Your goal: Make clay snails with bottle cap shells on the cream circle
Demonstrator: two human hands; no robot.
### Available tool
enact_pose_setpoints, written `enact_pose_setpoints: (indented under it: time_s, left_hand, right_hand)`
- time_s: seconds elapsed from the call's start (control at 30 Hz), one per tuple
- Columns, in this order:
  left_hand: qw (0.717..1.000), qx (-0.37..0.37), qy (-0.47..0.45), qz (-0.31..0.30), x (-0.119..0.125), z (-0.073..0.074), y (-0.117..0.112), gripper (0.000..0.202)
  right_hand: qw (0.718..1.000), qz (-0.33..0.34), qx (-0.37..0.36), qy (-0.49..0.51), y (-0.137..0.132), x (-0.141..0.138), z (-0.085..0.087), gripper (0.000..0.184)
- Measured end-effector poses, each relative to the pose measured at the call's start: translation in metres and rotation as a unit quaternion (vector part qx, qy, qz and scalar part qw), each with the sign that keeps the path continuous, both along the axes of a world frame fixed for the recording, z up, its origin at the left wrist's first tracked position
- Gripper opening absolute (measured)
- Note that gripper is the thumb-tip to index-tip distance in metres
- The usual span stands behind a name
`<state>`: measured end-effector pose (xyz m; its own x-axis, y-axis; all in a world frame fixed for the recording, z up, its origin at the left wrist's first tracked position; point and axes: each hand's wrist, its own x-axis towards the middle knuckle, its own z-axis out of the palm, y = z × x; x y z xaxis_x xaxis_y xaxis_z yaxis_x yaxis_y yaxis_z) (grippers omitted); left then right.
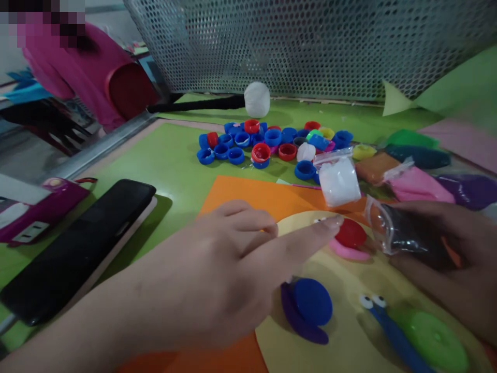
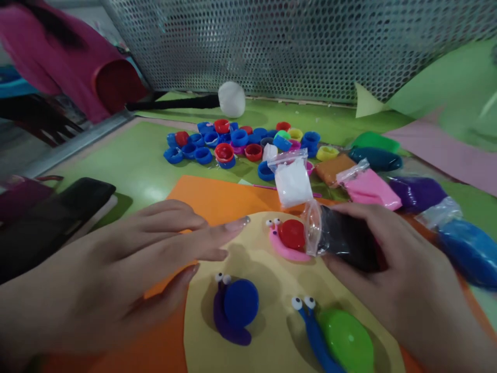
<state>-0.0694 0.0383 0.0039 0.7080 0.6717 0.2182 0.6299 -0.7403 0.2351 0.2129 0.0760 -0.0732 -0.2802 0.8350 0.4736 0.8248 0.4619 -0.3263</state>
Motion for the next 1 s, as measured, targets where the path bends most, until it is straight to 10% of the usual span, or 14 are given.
enact_pose_setpoints:
  time_s: [0.57,1.0]
  left_hand:
    - [0.953,0.09,-0.279,-0.07,0.027,-0.009,-0.016,0.055]
    - [0.93,-0.06,-0.351,0.089,0.034,-0.005,-0.024,0.071]
  right_hand:
    - [0.988,0.146,0.057,0.008,-0.041,-0.047,0.056,0.035]
    - [0.974,0.15,0.168,-0.035,-0.051,-0.047,0.061,0.024]
